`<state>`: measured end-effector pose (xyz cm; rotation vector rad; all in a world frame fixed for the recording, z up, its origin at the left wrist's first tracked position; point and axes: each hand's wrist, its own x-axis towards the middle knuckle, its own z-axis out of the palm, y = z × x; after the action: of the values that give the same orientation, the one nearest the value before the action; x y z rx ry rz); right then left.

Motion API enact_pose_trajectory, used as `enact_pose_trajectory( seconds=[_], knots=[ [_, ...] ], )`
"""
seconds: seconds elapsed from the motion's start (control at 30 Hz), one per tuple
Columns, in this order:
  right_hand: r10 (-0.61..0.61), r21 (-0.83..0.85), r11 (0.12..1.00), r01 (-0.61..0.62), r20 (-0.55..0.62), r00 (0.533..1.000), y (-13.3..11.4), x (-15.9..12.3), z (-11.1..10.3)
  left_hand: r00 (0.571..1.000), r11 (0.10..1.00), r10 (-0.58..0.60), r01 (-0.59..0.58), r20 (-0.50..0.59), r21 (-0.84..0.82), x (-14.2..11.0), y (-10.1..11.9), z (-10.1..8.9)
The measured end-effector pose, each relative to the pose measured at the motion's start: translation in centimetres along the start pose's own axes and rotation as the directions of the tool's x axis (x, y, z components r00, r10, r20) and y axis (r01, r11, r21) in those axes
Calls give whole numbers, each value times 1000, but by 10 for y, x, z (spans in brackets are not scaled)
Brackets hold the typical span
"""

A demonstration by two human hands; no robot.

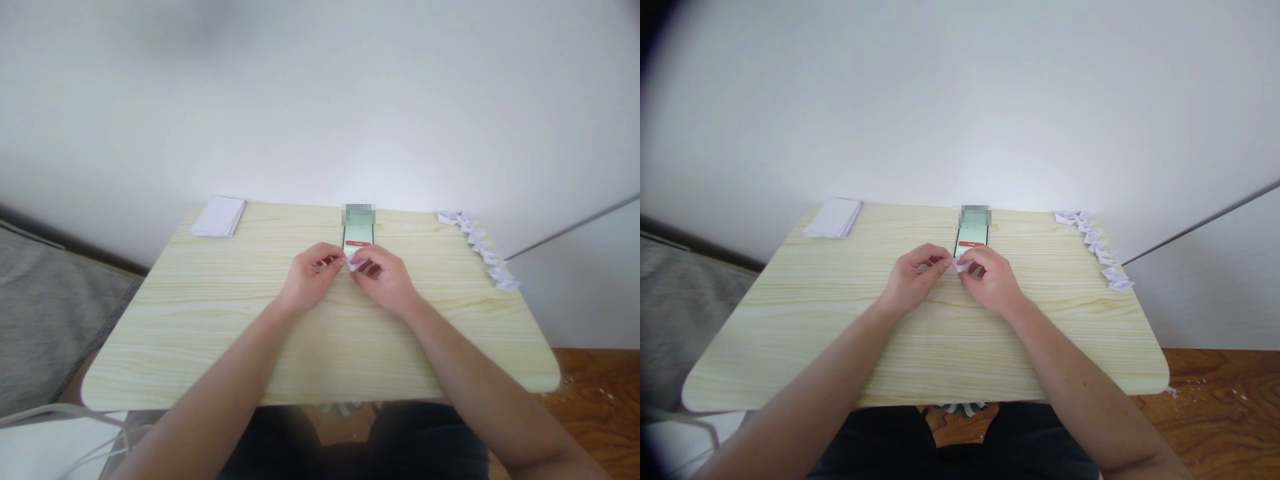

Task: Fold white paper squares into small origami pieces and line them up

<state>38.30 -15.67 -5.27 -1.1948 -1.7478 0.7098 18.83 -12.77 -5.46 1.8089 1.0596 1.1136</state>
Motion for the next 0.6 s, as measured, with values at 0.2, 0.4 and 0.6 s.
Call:
enact_pose_trajectory(
  seconds=[0.2, 0.4, 0.6],
  knots=[
    [-37, 36, 999, 39, -43, 998, 7, 1, 2, 999, 994, -50, 50, 5, -99, 2, 2, 0],
    [39, 122, 992, -28, -89, 995, 5, 2, 0, 997, 956, -58, 70, 49, -286, 4, 3, -2],
    [166, 198, 970, -143, -107, 980, 3, 3, 1, 995, 925, -65, 90, 79, -370, 6, 1, -2]
  ],
)
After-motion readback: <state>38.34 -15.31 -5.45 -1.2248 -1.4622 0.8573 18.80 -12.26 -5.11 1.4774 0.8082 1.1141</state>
